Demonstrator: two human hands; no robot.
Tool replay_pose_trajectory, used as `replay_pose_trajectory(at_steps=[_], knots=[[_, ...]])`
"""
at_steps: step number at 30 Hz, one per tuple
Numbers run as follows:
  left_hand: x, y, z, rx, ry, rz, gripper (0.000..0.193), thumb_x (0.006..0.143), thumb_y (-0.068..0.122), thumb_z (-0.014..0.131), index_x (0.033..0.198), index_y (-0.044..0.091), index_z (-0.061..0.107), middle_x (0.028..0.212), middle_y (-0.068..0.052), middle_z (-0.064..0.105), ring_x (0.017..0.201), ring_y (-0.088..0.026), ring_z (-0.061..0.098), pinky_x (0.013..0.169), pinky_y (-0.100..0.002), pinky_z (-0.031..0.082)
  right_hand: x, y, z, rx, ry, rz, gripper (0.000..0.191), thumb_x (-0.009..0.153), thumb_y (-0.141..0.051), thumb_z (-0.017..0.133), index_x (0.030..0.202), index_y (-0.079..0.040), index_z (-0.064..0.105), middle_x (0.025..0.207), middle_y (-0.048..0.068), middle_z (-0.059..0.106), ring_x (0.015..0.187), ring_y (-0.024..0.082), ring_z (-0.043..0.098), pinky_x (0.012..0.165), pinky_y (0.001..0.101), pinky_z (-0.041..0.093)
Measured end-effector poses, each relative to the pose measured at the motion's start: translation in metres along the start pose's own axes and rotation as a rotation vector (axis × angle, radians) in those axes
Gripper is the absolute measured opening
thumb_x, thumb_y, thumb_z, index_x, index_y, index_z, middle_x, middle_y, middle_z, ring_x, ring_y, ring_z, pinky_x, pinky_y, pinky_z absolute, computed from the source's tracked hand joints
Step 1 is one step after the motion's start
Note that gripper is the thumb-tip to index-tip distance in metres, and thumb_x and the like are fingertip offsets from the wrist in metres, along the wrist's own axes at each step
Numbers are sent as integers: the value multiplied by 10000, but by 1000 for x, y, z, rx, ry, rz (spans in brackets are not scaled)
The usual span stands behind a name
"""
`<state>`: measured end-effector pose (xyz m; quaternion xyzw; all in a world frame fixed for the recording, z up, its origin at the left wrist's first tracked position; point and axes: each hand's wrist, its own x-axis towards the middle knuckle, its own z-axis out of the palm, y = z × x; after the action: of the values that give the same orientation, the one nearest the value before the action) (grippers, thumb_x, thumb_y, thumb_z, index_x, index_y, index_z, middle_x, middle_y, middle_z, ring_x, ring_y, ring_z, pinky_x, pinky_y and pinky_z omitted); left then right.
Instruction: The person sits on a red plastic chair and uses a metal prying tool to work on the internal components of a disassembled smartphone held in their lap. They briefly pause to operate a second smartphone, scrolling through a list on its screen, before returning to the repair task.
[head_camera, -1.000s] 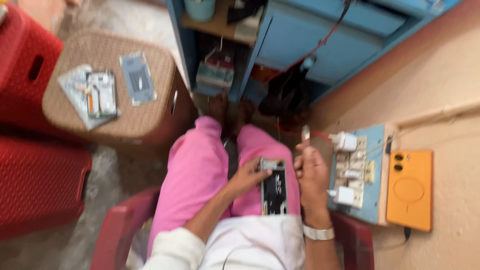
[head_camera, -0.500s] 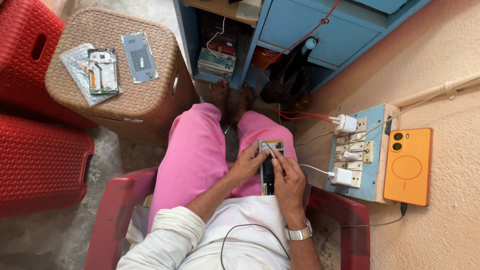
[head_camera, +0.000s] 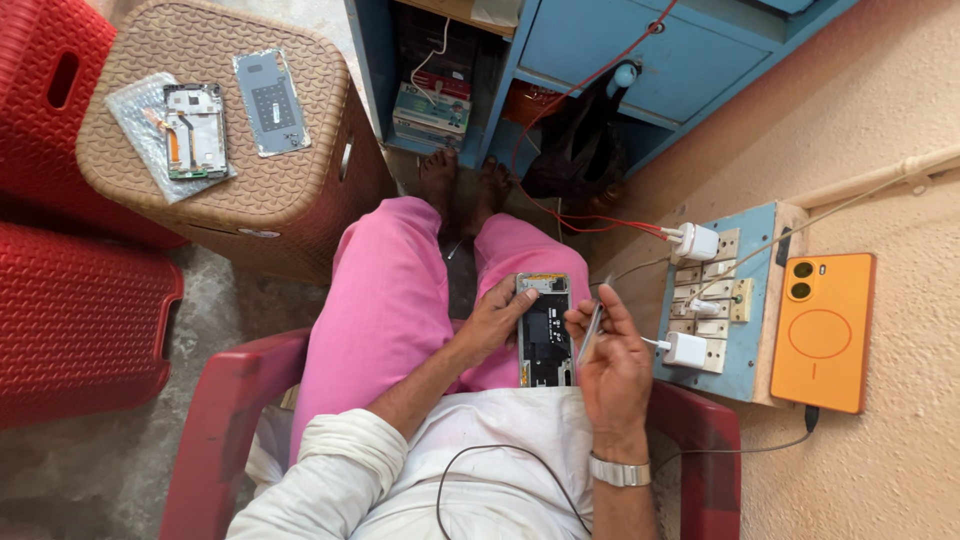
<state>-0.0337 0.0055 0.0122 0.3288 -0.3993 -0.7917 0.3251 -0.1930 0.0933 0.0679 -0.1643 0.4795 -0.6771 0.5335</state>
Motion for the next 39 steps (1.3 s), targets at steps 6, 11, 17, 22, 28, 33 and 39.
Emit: replay_pose_trajectory(at_steps=[6,11,17,22,28,33,39], knots=[[0,-5,-1,72,9,36,204,1066,269,552,1132,77,569,744,32,577,539,-28,512,433,-212,404,-1,38,2,-539,-93,-376,430,986,-43,696,1380,6,532,1064,44,564,962,108,566,877,244,493],[0,-7,-3,102,3,54,188,1065,253,541,1149,87,573,777,31,597,569,-25,526,458,-211,423,4,46,10,-808,-5,-428,248,1090,-118,568,1286,1,666,943,54,710,814,109,656,776,237,540],[1,-11,-7,149,-2,61,221,1072,241,547,1219,77,562,823,30,606,612,-26,524,491,-214,430,5,39,25,-779,8,-386,272,1026,-126,600,1235,25,689,1038,115,783,889,140,749,822,272,615],[7,4,-9,452,160,448,334,1050,219,639,1307,28,543,1141,-48,717,909,-96,694,740,-252,573,8,41,24,-712,31,-357,277,1041,-123,588,1242,46,677,1048,134,770,922,163,742,847,292,611],[7,33,-14,846,244,396,201,881,203,752,1024,62,739,1042,-53,749,767,-205,702,667,-322,552,6,43,25,-736,47,-372,284,1043,-133,570,1240,55,649,1071,136,771,968,171,755,867,302,622],[11,37,-10,1046,268,403,141,876,196,734,960,84,752,964,-46,741,804,-223,711,705,-364,567,7,45,25,-735,64,-374,279,1042,-134,567,1228,60,641,1071,144,772,957,176,758,859,301,625],[16,25,-9,1446,247,687,100,871,95,643,951,36,629,920,-105,627,887,-288,666,700,-406,550,9,44,26,-716,77,-367,281,1039,-138,574,1224,64,637,1075,147,770,957,178,754,853,302,621]])
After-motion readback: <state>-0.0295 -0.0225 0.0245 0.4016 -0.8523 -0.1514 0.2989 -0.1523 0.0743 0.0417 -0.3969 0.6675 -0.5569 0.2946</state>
